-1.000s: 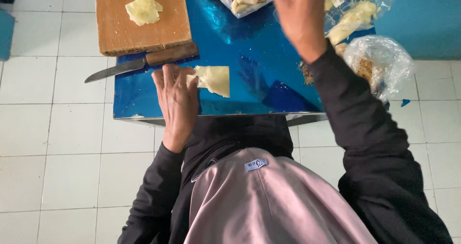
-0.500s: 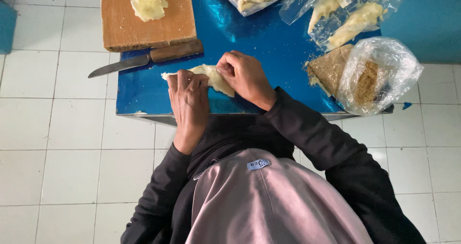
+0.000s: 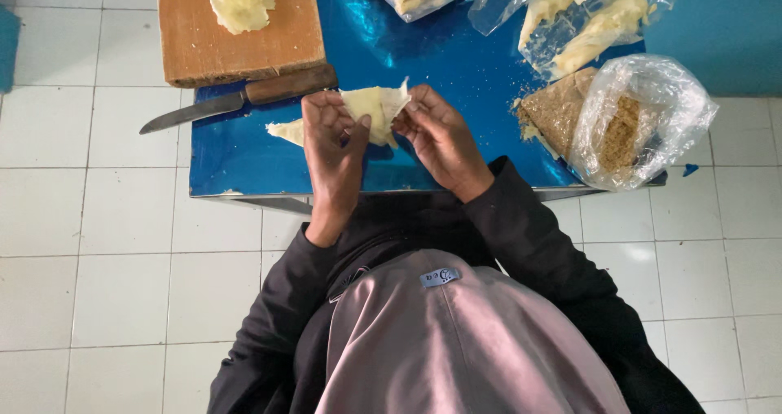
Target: The person folds triangular pastry wrappers around a portion of brown filling, pinching the edges closed by hand to form filled pastries, and places the finished pastries into a plastic bag on the table. They repeat this cycle, taking new wrappers and pinching them shut one at a time.
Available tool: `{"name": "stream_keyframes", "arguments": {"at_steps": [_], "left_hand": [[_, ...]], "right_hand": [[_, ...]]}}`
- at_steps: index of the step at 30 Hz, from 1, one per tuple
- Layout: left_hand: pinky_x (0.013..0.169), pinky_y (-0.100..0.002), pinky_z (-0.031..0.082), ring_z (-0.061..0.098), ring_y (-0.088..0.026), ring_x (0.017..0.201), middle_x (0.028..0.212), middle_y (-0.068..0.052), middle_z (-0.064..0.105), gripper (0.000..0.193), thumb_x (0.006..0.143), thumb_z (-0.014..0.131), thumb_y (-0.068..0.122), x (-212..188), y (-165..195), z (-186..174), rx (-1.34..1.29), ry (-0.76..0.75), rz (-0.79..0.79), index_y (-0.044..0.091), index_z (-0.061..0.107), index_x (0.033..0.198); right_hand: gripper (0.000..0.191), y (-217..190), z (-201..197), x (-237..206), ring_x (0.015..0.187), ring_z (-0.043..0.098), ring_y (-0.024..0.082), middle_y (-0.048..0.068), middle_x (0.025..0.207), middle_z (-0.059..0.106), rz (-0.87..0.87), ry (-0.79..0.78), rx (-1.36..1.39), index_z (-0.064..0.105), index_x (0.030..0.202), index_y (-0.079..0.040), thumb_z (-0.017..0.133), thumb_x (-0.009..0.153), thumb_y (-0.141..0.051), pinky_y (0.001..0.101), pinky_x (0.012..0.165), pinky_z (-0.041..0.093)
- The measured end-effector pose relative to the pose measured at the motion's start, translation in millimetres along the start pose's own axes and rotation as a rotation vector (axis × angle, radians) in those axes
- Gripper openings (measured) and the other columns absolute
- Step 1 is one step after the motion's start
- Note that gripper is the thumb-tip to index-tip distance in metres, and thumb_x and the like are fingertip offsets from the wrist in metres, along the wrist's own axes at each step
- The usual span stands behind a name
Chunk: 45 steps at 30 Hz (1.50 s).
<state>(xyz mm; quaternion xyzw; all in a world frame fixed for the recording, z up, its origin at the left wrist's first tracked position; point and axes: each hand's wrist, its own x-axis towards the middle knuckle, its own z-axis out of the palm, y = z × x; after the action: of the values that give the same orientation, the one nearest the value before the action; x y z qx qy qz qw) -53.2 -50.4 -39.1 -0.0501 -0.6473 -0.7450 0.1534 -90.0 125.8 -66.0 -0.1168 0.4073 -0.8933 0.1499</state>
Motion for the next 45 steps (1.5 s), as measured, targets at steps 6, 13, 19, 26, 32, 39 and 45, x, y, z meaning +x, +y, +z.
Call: {"name": "stream_keyframes", "arguments": {"at_steps": [6,13,19,26,32,39,45], "left_hand": [[0.081,-0.021,0.044,0.056,-0.005,0.092,0.103,0.000,0.054,0.044,0.097,0.062,-0.013,-3.2,-10.0,5.8,-0.317,0.050,-0.043,0.008,0.037,0.126],[0.080,-0.021,0.035,0.040,-0.004,0.081,0.100,-0.001,0.045,0.045,0.103,0.065,-0.016,2.6,-16.8,-3.8,-0.228,0.044,0.020,0.006,0.039,0.132],[0.078,-0.031,0.049,0.059,-0.019,0.087,0.114,-0.012,0.059,0.046,0.098,0.069,-0.004,2.8,-2.3,-17.0,0.617,0.087,0.188,0.003,0.045,0.136],[0.095,-0.047,0.043,0.052,-0.035,0.116,0.125,-0.012,0.051,0.045,0.089,0.079,0.010,-5.1,18.0,-6.3,1.118,0.120,0.339,0.012,0.060,0.130],[0.095,-0.047,0.040,0.048,-0.034,0.117,0.125,-0.011,0.051,0.043,0.091,0.078,0.012,-3.5,17.5,-11.6,1.127,0.072,0.288,0.010,0.063,0.132],[0.090,-0.046,0.038,0.044,-0.034,0.114,0.120,-0.012,0.050,0.026,0.092,0.079,0.015,16.0,15.9,-42.2,1.174,0.036,0.273,0.009,0.069,0.115],[0.087,-0.044,0.040,0.051,-0.033,0.107,0.108,-0.009,0.058,0.013,0.089,0.076,0.007,21.9,20.9,-41.8,1.011,-0.012,0.297,0.009,0.067,0.098]], "right_hand": [[0.016,-3.7,-12.4,-17.3,0.121,0.063,0.021,0.007,0.124,0.067,0.011,0.121,0.390,0.060,0.119,-0.007,0.058,0.105,-0.015,0.0405,0.111,0.048],[0.016,-40.7,-34.3,-37.7,0.118,0.064,0.021,0.010,0.125,0.067,-0.167,0.257,0.210,0.061,0.122,-0.006,0.058,0.109,-0.015,0.0402,0.109,0.050],[0.012,-67.2,-12.2,-58.1,0.102,0.070,0.019,0.007,0.117,0.073,-0.518,0.283,-1.194,0.061,0.121,-0.008,0.059,0.109,-0.008,0.0364,0.098,0.054],[0.028,-75.2,18.6,-56.3,0.106,0.073,0.026,0.009,0.118,0.074,-0.474,0.114,-1.518,0.065,0.130,-0.008,0.056,0.106,0.002,0.0361,0.093,0.054],[0.022,-82.2,16.0,-47.0,0.096,0.066,0.031,0.011,0.102,0.068,-0.553,0.121,-1.709,0.069,0.118,-0.008,0.070,0.096,-0.004,0.0391,0.085,0.051],[0.012,-72.8,9.8,-28.4,0.093,0.066,0.024,0.005,0.100,0.064,-0.206,0.075,-1.584,0.058,0.101,-0.006,0.070,0.099,-0.006,0.0376,0.078,0.052],[0.026,-78.3,27.7,-12.0,0.101,0.060,0.030,0.013,0.113,0.062,-0.689,0.097,-1.942,0.064,0.104,-0.010,0.079,0.083,-0.004,0.0437,0.081,0.047]]}}
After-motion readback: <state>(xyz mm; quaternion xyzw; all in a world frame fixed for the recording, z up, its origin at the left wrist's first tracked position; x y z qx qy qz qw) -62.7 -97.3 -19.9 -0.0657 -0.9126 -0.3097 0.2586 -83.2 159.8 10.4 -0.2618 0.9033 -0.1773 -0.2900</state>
